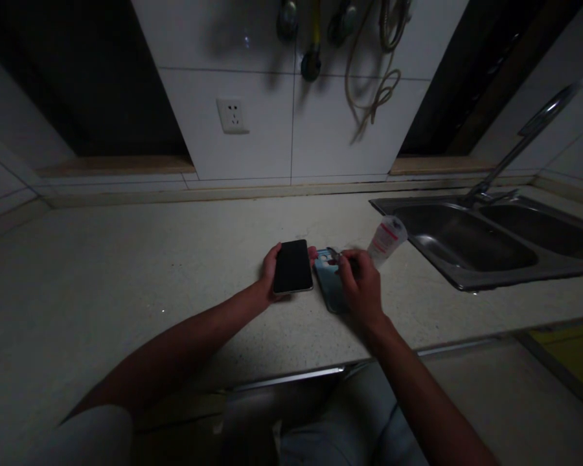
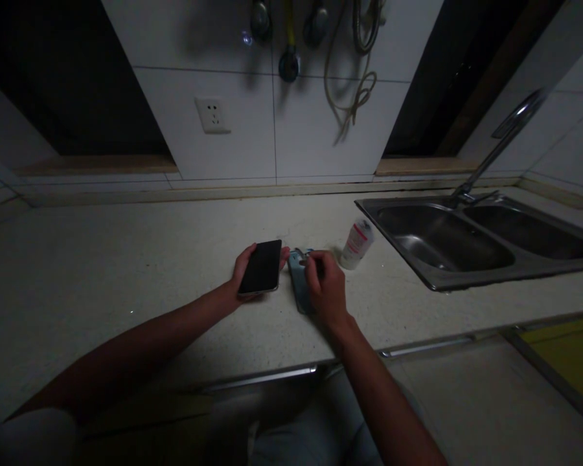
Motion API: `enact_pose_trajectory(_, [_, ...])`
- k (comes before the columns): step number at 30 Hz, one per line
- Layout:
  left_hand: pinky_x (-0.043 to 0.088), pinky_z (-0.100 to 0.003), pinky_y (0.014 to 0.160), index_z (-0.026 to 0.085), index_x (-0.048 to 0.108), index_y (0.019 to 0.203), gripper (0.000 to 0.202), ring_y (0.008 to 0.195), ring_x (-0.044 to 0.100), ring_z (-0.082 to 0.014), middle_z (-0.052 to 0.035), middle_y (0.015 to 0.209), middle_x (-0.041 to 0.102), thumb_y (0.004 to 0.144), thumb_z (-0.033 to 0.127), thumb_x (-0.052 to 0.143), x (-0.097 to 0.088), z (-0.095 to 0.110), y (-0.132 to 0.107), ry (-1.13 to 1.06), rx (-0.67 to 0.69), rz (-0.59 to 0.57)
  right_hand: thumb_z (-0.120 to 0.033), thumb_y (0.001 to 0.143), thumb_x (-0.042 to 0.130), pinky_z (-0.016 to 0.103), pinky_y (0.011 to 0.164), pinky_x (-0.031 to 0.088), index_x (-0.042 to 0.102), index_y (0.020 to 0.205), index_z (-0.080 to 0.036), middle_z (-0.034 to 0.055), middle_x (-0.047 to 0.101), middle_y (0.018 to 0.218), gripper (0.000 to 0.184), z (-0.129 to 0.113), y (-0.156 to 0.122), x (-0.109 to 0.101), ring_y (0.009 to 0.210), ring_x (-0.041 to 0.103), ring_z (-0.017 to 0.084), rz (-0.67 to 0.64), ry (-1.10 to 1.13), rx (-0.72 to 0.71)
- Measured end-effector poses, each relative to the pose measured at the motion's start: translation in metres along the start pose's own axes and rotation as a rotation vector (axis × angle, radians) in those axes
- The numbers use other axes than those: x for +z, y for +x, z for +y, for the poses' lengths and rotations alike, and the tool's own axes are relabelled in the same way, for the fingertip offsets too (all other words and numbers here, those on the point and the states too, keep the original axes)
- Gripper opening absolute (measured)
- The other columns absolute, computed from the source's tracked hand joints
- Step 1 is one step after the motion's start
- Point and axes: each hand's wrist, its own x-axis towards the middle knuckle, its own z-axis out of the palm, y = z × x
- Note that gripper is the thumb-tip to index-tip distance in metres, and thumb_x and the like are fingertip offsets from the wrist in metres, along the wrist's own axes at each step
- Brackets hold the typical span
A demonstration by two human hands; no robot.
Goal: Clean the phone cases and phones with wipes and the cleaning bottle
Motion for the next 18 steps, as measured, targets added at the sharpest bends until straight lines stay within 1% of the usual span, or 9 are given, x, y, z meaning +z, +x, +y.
enact_pose_trajectory(2, [0.056, -0.037, 0.083, 0.001, 0.046, 0.143, 0.063, 0.088, 0.074, -0.0261, -0.0206, 0.103, 0.075, 0.099, 0.043, 0.03, -0.002, -0.002, 0.002, 0.016, 0.016, 0.004, -0.036, 0.095, 0.052, 0.03, 0.058, 0.05, 0.055, 0.101, -0.02, 0.0037, 0.068, 0.085, 0.018, 0.005, 0.002, -0.002, 0.061, 0.063, 0.017, 0.092, 0.085, 0.155])
enact_pose_trajectory(3, [0.056, -0.037, 0.084, 0.001, 0.046, 0.143, 0.062, 0.088, 0.074, -0.026, -0.0204, 0.103, 0.075, 0.099, 0.043, 0.031, -0.003, -0.003, 0.002, 0.022, 0.02, 0.0, -0.036, 0.093, 0.052, 0.03, 0.058, 0.049, 0.056, 0.102, -0.02, 0.0038, 0.068, 0.086, 0.019, 0.008, 0.003, -0.004, 0.061, 0.062, 0.017, 0.137, 0.08, 0.188])
enact_pose_trajectory(4, [0.056, -0.037, 0.084, 0.002, 0.047, 0.144, 0.062, 0.088, 0.074, -0.0258, -0.02, 0.104, 0.075, 0.099, 0.043, 0.032, -0.004, -0.004, 0.003, 0.027, 0.02, -0.009, -0.035, 0.092, 0.053, 0.031, 0.061, 0.05, 0.057, 0.101, -0.019, 0.0044, 0.068, 0.088, 0.018, 0.01, 0.004, -0.006, 0.064, 0.063, 0.017, 0.173, 0.038, 0.19])
enact_pose_trajectory(6, [0.055, -0.036, 0.084, 0.003, 0.049, 0.143, 0.061, 0.087, 0.074, -0.0255, -0.0191, 0.104, 0.075, 0.099, 0.043, 0.036, -0.007, -0.005, 0.004, 0.038, 0.011, -0.03, -0.03, 0.089, 0.053, 0.034, 0.071, 0.05, 0.061, 0.095, -0.019, 0.0059, 0.068, 0.09, 0.015, 0.014, 0.006, -0.012, 0.075, 0.064, 0.02, 0.198, -0.127, 0.124])
enact_pose_trajectory(8, [0.056, -0.036, 0.082, 0.004, 0.052, 0.141, 0.06, 0.085, 0.074, -0.0257, -0.019, 0.104, 0.075, 0.099, 0.044, 0.036, -0.009, -0.005, 0.006, 0.06, -0.013, -0.041, -0.026, 0.087, 0.052, 0.036, 0.075, 0.049, 0.065, 0.09, -0.02, 0.0076, 0.068, 0.092, 0.014, 0.016, 0.006, -0.02, 0.083, 0.063, 0.023, 0.141, -0.344, 0.045])
enact_pose_trajectory(11, [0.056, -0.037, 0.078, 0.004, 0.056, 0.138, 0.06, 0.083, 0.075, -0.0264, -0.0194, 0.104, 0.075, 0.099, 0.045, 0.036, -0.011, -0.004, 0.007, 0.087, -0.028, -0.049, -0.021, 0.087, 0.05, 0.035, 0.069, 0.046, 0.07, 0.09, -0.02, 0.0106, 0.069, 0.094, 0.02, 0.017, 0.004, -0.03, 0.084, 0.06, 0.025, 0.021, -0.667, -0.011])
enact_pose_trajectory(13, [0.056, -0.036, 0.077, 0.006, 0.058, 0.136, 0.059, 0.083, 0.075, -0.0264, -0.0184, 0.104, 0.076, 0.099, 0.046, 0.036, -0.012, -0.004, 0.008, 0.099, -0.025, -0.049, -0.018, 0.086, 0.051, 0.036, 0.067, 0.045, 0.073, 0.093, -0.018, 0.0139, 0.07, 0.098, 0.023, 0.017, 0.001, -0.033, 0.085, 0.06, 0.027, -0.026, -0.824, -0.029])
enact_pose_trajectory(16, [0.056, -0.036, 0.078, 0.009, 0.06, 0.134, 0.057, 0.084, 0.075, -0.0259, -0.0162, 0.104, 0.076, 0.099, 0.046, 0.037, -0.012, -0.004, 0.009, 0.105, -0.019, -0.035, -0.014, 0.085, 0.053, 0.041, 0.07, 0.047, 0.074, 0.1, -0.014, 0.0195, 0.069, 0.112, 0.026, 0.015, -0.004, -0.033, 0.092, 0.061, 0.031, -0.074, -0.951, -0.062])
enact_pose_trajectory(18, [0.056, -0.037, 0.08, 0.009, 0.06, 0.135, 0.056, 0.085, 0.075, -0.0261, -0.0156, 0.105, 0.076, 0.099, 0.046, 0.037, -0.011, -0.005, 0.009, 0.103, -0.013, -0.029, -0.014, 0.086, 0.053, 0.042, 0.073, 0.049, 0.074, 0.099, -0.014, 0.0202, 0.068, 0.117, 0.025, 0.015, -0.007, -0.031, 0.096, 0.062, 0.032, -0.114, -0.951, -0.083])
